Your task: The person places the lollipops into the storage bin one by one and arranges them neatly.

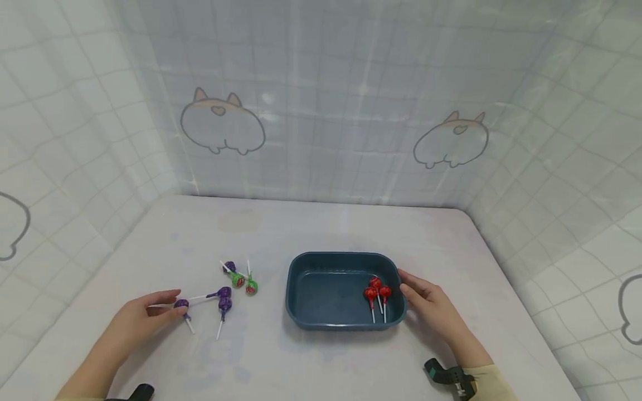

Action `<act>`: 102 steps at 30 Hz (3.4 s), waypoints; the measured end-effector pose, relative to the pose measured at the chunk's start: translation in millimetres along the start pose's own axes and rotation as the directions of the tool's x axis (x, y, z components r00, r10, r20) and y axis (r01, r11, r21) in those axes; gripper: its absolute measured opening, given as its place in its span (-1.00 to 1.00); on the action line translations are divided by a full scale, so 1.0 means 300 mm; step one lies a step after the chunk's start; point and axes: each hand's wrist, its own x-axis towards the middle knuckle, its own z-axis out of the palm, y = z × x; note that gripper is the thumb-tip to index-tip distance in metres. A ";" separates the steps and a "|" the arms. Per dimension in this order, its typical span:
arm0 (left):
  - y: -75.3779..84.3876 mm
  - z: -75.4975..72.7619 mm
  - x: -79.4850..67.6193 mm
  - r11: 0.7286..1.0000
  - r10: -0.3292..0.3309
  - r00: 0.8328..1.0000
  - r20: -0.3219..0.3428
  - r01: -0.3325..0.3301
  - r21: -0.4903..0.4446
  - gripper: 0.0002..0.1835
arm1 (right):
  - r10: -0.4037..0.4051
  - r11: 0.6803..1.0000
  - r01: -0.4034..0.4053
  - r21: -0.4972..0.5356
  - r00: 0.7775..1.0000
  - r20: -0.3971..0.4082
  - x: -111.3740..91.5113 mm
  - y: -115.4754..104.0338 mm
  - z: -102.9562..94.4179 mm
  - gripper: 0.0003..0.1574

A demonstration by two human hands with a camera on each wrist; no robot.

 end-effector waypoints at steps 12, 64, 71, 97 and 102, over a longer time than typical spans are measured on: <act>-0.025 0.001 0.001 0.995 0.023 1.000 -0.004 -0.023 0.093 -0.25 | 0.030 0.999 -0.030 0.019 1.000 -0.006 0.002 -0.010 0.009 -0.40; 0.339 -0.012 0.109 0.944 0.195 0.981 -0.010 -0.190 -0.270 -0.36 | 0.057 0.998 -0.057 0.026 0.998 -0.013 -0.005 -0.010 0.021 -0.41; 0.426 0.037 0.153 0.935 0.235 0.971 0.030 -0.218 -0.279 -0.41 | 0.055 0.998 -0.055 0.030 0.998 -0.020 -0.004 -0.015 0.020 -0.42; 0.781 0.208 0.282 0.840 0.533 0.814 0.232 -0.477 -0.259 -0.59 | 0.065 0.997 -0.065 0.031 0.998 -0.009 0.019 -0.021 0.013 -0.39; 0.816 0.248 0.301 0.832 0.555 0.788 0.267 -0.514 -0.212 -0.63 | 0.064 0.998 -0.064 0.026 0.998 -0.008 0.022 -0.023 0.011 -0.40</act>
